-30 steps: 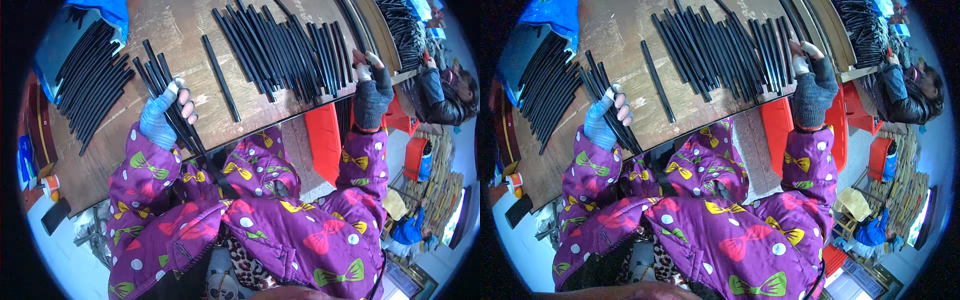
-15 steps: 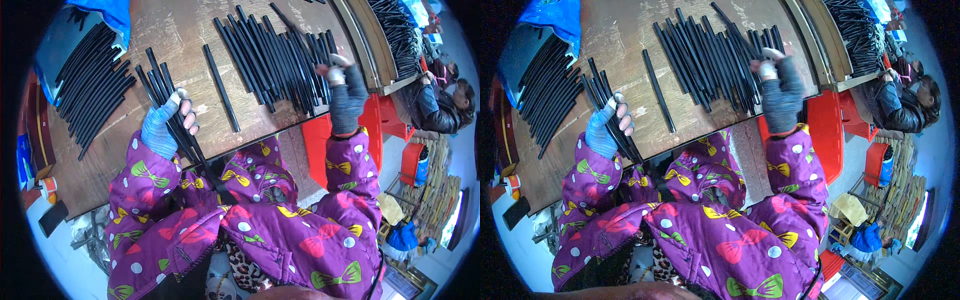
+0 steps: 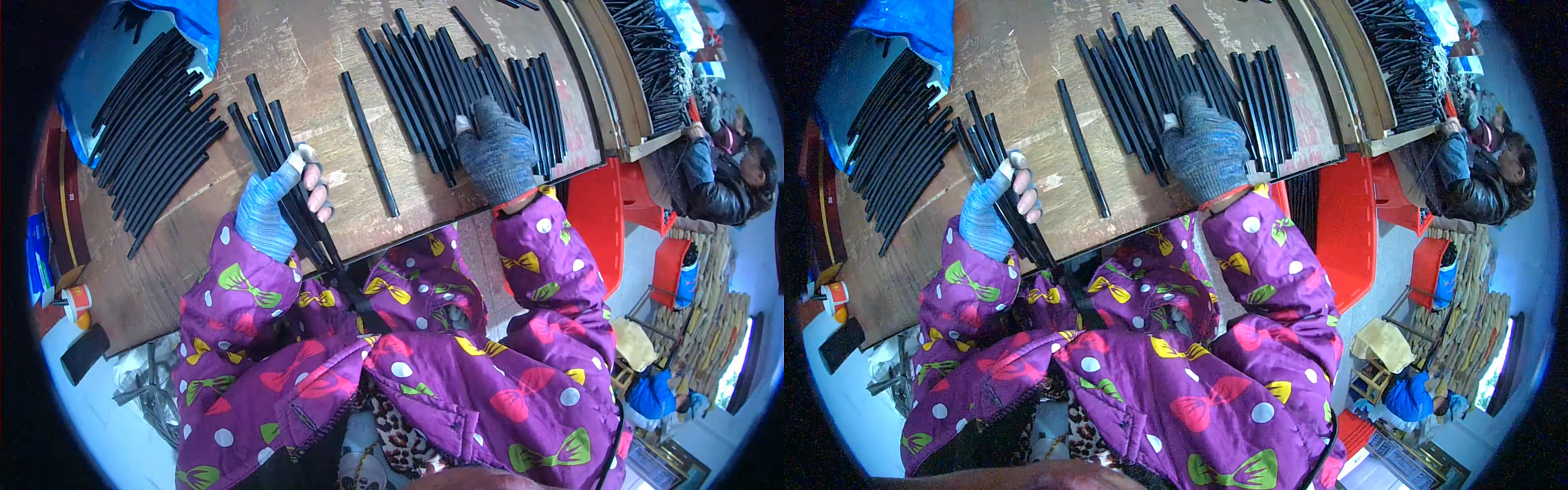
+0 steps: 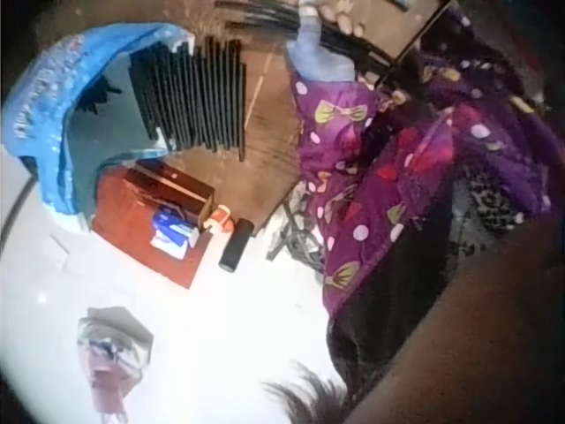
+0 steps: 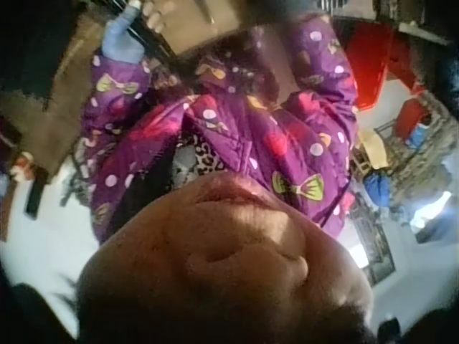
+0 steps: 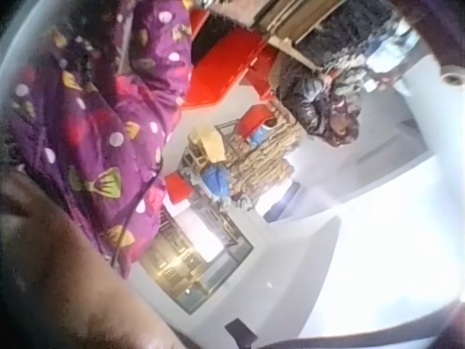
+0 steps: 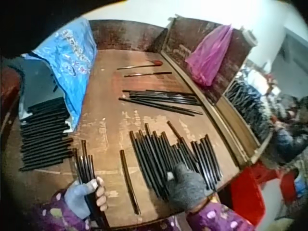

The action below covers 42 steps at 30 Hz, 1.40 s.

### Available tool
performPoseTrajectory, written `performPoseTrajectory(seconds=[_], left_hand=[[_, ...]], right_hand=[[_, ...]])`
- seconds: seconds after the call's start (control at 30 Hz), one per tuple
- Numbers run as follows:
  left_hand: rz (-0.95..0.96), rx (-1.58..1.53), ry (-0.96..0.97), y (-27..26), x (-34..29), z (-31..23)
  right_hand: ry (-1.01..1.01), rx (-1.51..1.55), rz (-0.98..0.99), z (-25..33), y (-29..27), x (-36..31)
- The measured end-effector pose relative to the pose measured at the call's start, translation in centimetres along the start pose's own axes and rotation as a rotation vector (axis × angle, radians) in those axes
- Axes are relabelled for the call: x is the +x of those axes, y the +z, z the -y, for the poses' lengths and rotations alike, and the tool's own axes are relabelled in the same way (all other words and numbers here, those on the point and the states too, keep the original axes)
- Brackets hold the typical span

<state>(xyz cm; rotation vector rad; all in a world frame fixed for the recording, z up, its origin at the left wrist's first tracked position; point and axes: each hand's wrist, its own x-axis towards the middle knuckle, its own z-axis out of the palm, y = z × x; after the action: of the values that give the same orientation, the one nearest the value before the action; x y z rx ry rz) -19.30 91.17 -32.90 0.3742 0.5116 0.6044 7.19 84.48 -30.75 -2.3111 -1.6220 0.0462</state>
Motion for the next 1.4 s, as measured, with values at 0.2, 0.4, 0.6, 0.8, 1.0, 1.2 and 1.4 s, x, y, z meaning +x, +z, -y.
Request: performPoseTrajectory(seconds=[0.2,0.4,0.6,0.8,1.0,1.2,1.4], left_hand=[[0.028,-0.016,-0.005,-0.5,-0.6,-0.4],[0.043,-0.018,0.011,-1.3,-1.6,-0.7],[-0.006,0.006,0.011,-1.4,-2.2,-0.7],[0.023,0.016,0.008,-1.4,-1.7,-0.7],[0.015,0.028,0.001,-1.5,-1.2,-0.9],[-0.003,0.010,0.019,-0.9,-1.0,-0.3],[0.011,0.027,0.037,0.2,-0.2,0.1]], right_hand=[[-0.006,-0.072,0.094,1.8,0.2,0.1],[0.065,-0.179,0.182,4.1,0.4,-0.5],[0.084,-0.223,0.174,3.5,0.8,-0.7],[0.101,-0.164,0.094,2.2,0.5,-0.8],[0.121,-0.028,-0.078,3.0,0.9,-0.3],[0.118,-0.221,0.196,4.1,0.7,1.1],[0.159,-0.104,0.129,2.1,0.0,2.2]])
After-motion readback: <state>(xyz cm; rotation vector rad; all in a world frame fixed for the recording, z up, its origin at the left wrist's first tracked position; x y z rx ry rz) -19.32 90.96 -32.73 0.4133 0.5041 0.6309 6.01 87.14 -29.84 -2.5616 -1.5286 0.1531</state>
